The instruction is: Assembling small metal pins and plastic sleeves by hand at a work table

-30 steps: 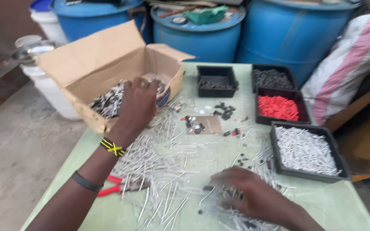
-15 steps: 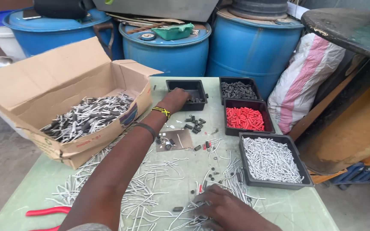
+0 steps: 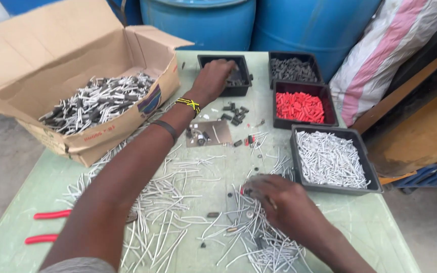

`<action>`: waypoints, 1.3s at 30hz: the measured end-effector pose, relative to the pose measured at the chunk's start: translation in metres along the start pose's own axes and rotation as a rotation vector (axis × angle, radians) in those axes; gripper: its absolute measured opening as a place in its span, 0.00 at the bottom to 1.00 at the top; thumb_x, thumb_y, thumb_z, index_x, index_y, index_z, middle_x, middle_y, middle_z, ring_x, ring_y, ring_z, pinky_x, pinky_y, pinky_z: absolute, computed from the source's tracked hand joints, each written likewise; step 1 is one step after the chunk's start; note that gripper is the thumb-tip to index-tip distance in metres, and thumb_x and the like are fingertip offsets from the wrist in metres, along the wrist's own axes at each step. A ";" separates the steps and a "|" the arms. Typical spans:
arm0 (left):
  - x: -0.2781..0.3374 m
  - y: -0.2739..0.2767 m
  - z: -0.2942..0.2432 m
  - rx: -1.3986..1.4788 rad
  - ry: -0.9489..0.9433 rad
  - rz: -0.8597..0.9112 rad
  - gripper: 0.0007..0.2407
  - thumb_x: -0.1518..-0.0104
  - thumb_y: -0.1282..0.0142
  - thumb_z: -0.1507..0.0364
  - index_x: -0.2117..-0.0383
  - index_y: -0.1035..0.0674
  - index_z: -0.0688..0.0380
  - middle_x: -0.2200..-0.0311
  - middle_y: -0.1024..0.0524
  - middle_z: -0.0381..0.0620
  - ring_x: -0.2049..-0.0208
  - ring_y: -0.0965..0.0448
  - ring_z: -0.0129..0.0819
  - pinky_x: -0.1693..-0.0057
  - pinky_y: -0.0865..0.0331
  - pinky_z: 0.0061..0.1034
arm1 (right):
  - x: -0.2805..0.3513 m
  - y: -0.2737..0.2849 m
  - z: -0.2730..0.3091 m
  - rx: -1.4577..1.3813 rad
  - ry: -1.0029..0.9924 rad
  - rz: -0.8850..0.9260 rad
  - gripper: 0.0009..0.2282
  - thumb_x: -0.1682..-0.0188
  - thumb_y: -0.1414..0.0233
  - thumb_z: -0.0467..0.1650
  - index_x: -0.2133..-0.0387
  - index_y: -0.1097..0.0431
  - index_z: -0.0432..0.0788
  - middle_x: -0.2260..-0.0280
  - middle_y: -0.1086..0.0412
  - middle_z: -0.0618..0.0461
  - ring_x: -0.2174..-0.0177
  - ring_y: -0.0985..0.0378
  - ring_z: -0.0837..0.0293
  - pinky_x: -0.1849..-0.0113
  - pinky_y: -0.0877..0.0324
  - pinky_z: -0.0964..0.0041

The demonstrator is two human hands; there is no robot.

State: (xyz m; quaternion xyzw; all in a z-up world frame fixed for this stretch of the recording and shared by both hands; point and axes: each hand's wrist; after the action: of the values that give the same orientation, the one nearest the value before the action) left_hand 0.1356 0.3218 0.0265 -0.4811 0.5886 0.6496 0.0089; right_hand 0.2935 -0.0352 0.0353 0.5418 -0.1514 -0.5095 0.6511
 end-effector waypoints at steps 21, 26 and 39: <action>0.261 0.138 -0.135 0.678 0.174 0.077 0.08 0.40 0.41 0.77 0.57 0.19 0.63 0.63 0.17 0.57 0.58 0.15 0.53 0.54 0.19 0.36 | -0.029 -0.002 0.010 -0.445 -0.372 -0.321 0.07 0.57 0.39 0.20 0.65 0.19 0.35 0.72 0.18 0.39 0.79 0.18 0.58 0.73 0.18 0.62; 0.273 0.136 -0.142 0.750 0.278 0.031 0.10 0.45 0.35 0.76 0.58 0.19 0.58 0.62 0.15 0.48 0.59 0.14 0.41 0.52 0.21 0.29 | -0.034 -0.021 0.019 -0.361 -0.259 -0.275 0.07 0.59 0.36 0.24 0.67 0.18 0.39 0.67 0.17 0.46 0.69 0.16 0.62 0.66 0.20 0.67; 0.273 0.148 -0.163 0.671 0.200 -0.070 0.07 0.39 0.42 0.72 0.57 0.17 0.56 0.61 0.16 0.41 0.59 0.19 0.35 0.50 0.27 0.26 | -0.020 -0.036 0.038 -0.145 -0.068 -0.343 0.05 0.55 0.38 0.28 0.67 0.20 0.44 0.68 0.20 0.54 0.67 0.17 0.62 0.59 0.24 0.70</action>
State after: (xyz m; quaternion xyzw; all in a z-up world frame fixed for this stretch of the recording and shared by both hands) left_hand 0.0038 -0.0014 -0.0093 -0.5326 0.7504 0.3689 0.1311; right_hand 0.2385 -0.0362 0.0256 0.4938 -0.0416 -0.6406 0.5865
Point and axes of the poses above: each hand's wrist, its own x-axis away from the middle knuckle, its own y-axis out of the back of the hand, z = x × y
